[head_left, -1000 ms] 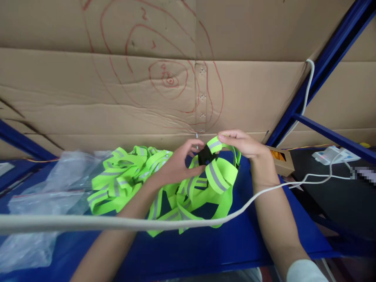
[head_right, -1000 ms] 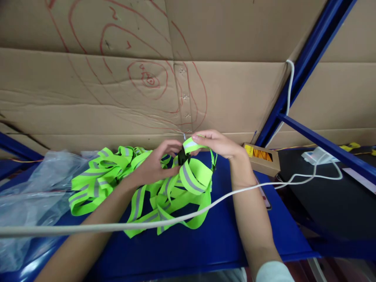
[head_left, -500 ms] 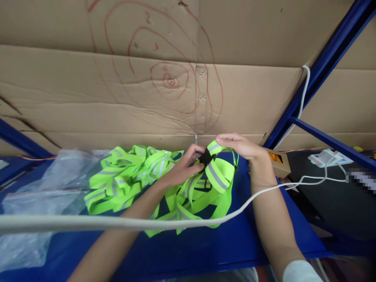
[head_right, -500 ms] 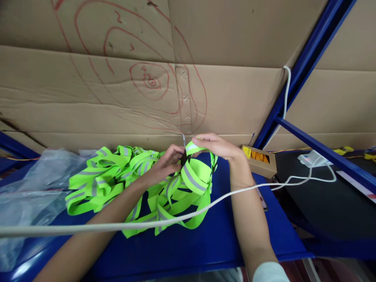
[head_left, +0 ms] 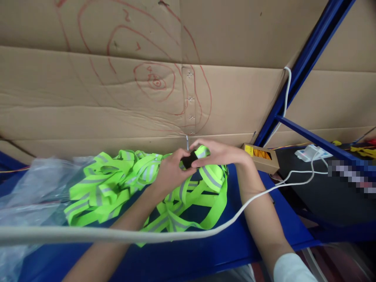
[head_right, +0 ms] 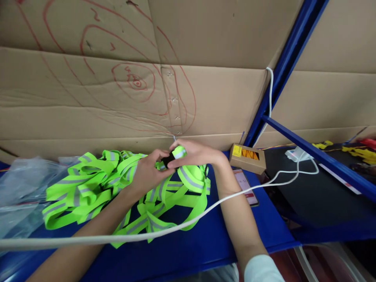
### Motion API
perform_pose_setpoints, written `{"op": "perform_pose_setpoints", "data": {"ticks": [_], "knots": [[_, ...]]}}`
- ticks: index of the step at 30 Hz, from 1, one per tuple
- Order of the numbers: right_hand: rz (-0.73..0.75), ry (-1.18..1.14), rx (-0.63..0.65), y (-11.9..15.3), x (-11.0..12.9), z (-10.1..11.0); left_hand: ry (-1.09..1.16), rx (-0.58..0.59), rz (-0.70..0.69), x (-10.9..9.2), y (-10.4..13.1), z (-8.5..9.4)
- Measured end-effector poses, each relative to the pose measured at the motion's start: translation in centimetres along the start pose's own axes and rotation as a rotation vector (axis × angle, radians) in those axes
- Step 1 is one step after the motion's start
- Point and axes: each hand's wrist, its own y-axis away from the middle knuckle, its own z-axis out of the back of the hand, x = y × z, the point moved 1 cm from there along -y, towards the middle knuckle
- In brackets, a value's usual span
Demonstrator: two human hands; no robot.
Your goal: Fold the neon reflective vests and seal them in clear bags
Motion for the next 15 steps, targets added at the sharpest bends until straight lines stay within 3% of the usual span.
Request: {"op": "perform_pose_setpoints", "data": {"ticks": [4,9,15], "knots": [[-0.032,0.193,-0.050,-0.2,-0.2,0.1,0.153,0.084,0.030,0.4,-0.5,0.0],[-0.012,0.061,-0.183,0.9,-0.3,2.1,0.538,0.259,-0.010,0.9,-2.1,2.1],[-0.075,0.131,-0.181,1.3,0.9,1.8,0.369,0.210,0.018,-0.3,-2.2,5.2]]}}
